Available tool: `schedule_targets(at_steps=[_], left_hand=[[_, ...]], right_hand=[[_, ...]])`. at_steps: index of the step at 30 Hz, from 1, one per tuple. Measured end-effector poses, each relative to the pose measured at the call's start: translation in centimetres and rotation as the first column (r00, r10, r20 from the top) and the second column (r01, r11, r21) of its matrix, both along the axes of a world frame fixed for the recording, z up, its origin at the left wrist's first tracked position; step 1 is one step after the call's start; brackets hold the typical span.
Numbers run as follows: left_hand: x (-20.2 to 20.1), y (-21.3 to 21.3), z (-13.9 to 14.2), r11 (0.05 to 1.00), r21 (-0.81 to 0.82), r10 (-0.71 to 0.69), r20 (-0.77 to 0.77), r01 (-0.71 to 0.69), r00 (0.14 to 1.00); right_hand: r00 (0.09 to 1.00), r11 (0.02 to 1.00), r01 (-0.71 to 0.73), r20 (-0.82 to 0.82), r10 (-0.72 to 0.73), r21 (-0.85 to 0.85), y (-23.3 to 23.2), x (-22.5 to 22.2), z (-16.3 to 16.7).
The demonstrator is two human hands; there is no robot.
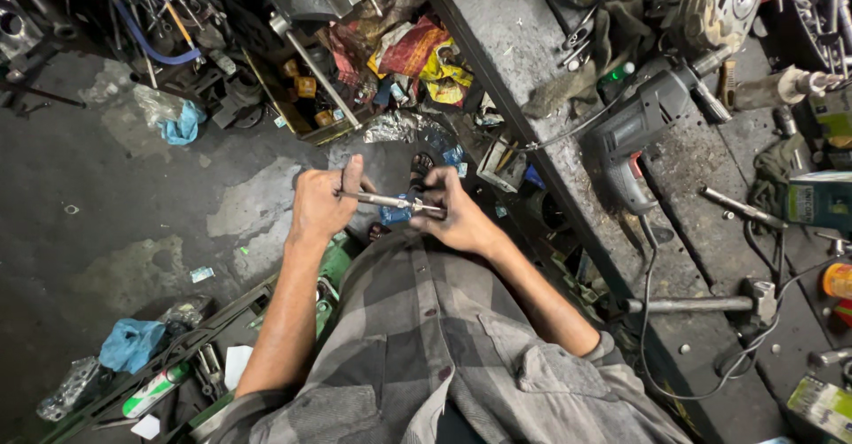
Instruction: The person wipes a motorcycle engine cylinder head with a rag, turns it over in their hands, and clamps it in a bench vise. They then use a socket wrench on the head, fit small parts and bolts into it, and handle other engine components on the cluttered workbench.
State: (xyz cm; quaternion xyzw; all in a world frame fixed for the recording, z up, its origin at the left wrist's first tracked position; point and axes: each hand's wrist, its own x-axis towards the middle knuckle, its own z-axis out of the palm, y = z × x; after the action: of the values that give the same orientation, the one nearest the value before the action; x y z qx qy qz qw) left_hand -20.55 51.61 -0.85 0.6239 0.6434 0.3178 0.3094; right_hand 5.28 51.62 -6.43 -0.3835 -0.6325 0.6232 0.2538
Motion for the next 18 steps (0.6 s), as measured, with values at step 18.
schedule_targets(at_steps=[18], left_hand=[[3.7,5.1,0.1,0.99,0.039,-0.135,0.09,0.132,0.987]], right_hand=[[0.994,0.994,0.065,-0.093,-0.056,0.09,3.5,2.7,2.8]])
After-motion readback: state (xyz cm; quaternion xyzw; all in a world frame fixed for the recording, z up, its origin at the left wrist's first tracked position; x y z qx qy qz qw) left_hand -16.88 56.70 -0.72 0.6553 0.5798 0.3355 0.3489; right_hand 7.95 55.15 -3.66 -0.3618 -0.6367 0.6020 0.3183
